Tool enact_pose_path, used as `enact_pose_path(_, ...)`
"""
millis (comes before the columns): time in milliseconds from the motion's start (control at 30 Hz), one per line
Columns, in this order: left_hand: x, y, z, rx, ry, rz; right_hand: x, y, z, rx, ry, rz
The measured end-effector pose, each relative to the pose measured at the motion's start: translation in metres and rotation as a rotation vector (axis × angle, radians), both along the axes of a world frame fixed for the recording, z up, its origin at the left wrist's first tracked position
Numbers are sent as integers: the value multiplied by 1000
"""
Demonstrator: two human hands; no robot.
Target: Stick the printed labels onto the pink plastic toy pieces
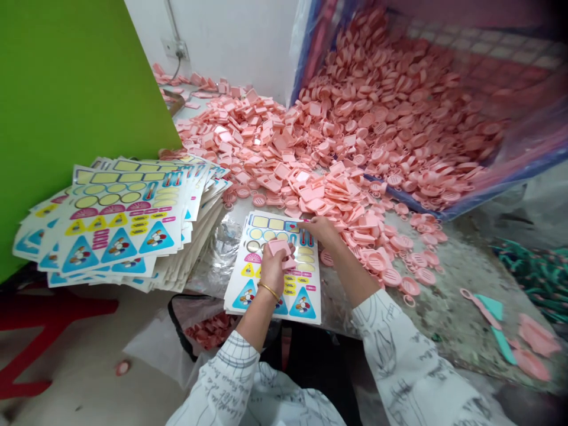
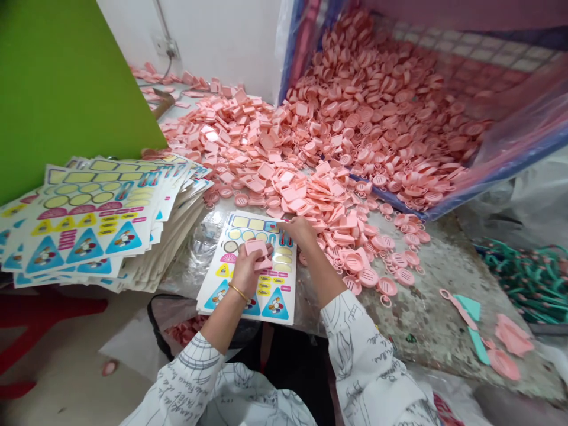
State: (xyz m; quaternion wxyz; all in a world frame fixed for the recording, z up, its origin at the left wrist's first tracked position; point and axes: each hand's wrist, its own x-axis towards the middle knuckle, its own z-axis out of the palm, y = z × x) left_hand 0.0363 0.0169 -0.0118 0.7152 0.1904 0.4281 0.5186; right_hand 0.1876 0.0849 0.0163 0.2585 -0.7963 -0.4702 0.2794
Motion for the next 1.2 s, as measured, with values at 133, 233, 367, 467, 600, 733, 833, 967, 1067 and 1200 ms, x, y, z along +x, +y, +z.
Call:
enact_pose_path(133,0,1,0,13,-16,10,-5,-3,15,381,292,-100)
enact_pose_path(233,-3,0,4,1,-29,-39,-11,-27,27,609,367,-132)
enact_pose_path(367,-12,-10,14,-27,-181,-131,-20,-81,28,507,208,-50)
enact_pose_path(467,-17,-23,23,-81,-251,-144,-29,-114,23,391,117,-20)
enact_pose_path(600,-17,-35,28,-90,-258,-55,-42,-135,19,318,50,-1)
enact_pose_path(733,-15,-39,27,-67,-254,-31,-48,-138,18,311,29,41)
enact_pose_path(833,-15,-40,25,-54,-230,-32,-48,-138,18,305,15,54)
enact_pose_path(967,-17,-41,24,-60,-226,-54,-46,-138,15,285,8,76)
enact_pose_path(1067,-18,-42,23,-68,-235,-54,-45,-138,13,281,3,89)
enact_pose_path(1200,-19,-42,21,-64,-249,-60,-44,-138,11,290,-2,99)
